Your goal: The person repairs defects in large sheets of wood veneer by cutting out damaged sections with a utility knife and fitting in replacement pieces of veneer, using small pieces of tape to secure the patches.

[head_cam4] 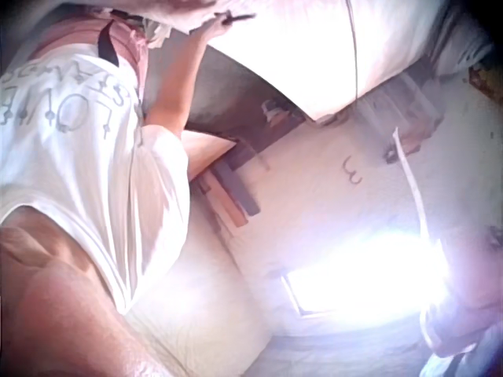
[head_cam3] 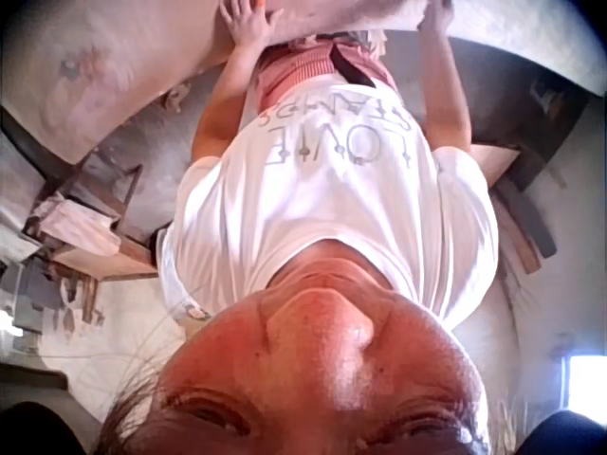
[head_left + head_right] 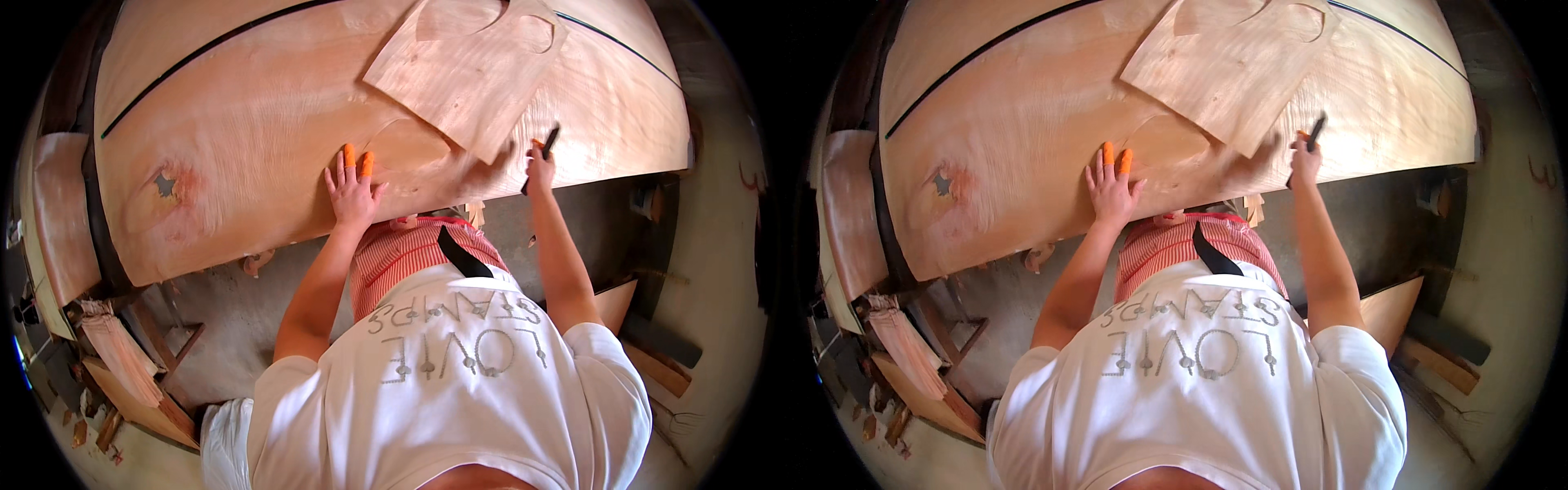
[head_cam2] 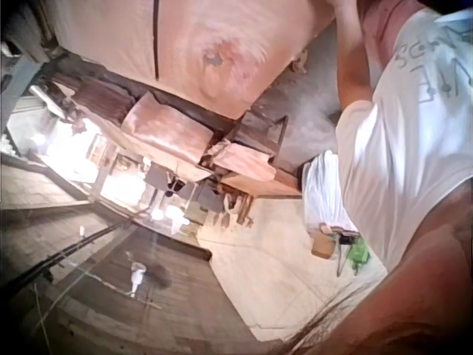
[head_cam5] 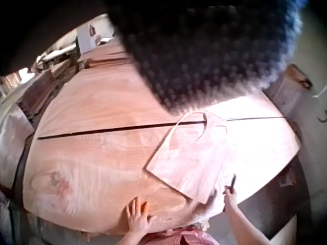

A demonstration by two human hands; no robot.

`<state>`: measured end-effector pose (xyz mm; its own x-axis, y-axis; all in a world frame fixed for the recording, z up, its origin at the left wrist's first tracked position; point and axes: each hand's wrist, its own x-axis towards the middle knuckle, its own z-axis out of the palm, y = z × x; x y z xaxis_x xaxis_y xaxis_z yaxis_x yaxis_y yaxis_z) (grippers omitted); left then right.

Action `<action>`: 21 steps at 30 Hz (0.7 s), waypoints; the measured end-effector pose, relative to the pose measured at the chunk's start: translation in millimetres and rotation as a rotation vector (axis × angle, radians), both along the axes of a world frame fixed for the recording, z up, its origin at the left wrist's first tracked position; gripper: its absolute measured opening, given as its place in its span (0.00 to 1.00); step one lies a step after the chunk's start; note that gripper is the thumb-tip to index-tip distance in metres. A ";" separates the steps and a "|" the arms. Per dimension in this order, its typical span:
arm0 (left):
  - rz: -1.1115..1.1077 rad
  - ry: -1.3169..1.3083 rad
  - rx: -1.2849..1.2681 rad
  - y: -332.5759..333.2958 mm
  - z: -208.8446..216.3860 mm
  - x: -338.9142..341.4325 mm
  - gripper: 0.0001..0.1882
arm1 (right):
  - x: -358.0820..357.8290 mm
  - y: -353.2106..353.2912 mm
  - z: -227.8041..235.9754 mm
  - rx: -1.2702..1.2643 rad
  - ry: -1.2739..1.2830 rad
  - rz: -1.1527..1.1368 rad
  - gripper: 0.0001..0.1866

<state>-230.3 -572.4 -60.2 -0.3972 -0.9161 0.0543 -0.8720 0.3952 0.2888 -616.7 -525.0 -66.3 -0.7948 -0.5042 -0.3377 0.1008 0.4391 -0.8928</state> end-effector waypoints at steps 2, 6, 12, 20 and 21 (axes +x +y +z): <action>-0.011 0.004 -0.015 -0.2 6.6 -2.1 0.33 | -23.0 6.1 28.6 -0.114 -0.082 -0.185 0.09; -0.033 -0.057 -0.005 0.9 14.1 -5.0 0.36 | -81.5 -8.4 134.4 -0.418 0.202 -0.192 0.11; -0.073 -0.081 -0.008 -2.0 19.6 -15.0 0.37 | -103.8 -65.9 416.7 -0.812 0.703 -0.041 0.13; -0.092 -0.112 -0.008 5.5 19.6 -11.8 0.37 | -56.1 -33.4 556.1 -1.156 0.225 0.448 0.13; -0.092 -0.115 -0.005 5.8 21.3 -10.3 0.37 | -53.6 -27.9 558.2 -1.146 0.244 0.483 0.13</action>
